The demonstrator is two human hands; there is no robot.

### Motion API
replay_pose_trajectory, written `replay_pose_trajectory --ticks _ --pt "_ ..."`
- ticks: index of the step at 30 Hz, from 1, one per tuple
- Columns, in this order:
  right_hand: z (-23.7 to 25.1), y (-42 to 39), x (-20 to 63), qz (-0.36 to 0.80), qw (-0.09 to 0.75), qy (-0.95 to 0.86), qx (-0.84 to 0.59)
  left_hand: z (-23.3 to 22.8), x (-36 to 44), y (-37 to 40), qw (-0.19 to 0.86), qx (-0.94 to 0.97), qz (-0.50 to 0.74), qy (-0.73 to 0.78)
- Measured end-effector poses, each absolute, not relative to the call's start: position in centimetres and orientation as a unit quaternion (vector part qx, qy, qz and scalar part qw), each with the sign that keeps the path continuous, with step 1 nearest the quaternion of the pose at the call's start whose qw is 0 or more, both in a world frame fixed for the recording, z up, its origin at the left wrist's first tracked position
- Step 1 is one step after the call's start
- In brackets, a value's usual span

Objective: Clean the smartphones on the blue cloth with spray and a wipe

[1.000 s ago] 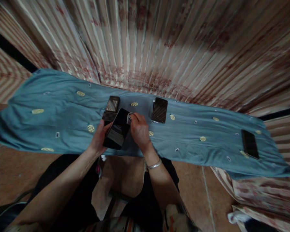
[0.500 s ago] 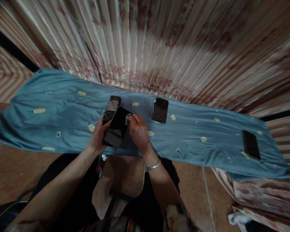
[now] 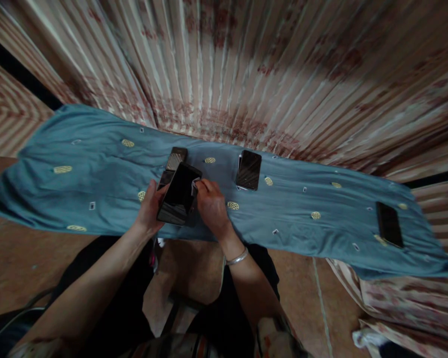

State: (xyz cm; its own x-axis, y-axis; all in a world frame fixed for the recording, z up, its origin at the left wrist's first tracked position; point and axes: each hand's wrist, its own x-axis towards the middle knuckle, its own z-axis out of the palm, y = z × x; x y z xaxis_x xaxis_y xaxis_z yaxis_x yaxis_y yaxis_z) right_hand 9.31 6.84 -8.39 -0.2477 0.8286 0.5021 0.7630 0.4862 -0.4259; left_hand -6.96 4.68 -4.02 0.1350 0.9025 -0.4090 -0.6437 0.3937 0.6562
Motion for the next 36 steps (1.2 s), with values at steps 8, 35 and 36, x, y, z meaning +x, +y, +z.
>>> replay_pose_trajectory --ticks 8,35,36 --pt "-8.5 6.8 9.6 0.042 0.350 -0.788 -0.505 -3.8 -6.6 4.6 0.729 0.159 0.531 0.402" --pt "-8.2 6.0 9.2 0.043 0.349 -0.794 -0.496 -4.5 -6.5 4.6 0.729 0.183 0.532 0.389" --pt "-8.2 5.8 9.1 0.046 0.348 -0.795 -0.495 -4.6 -6.5 4.6 0.728 0.185 0.535 0.387"
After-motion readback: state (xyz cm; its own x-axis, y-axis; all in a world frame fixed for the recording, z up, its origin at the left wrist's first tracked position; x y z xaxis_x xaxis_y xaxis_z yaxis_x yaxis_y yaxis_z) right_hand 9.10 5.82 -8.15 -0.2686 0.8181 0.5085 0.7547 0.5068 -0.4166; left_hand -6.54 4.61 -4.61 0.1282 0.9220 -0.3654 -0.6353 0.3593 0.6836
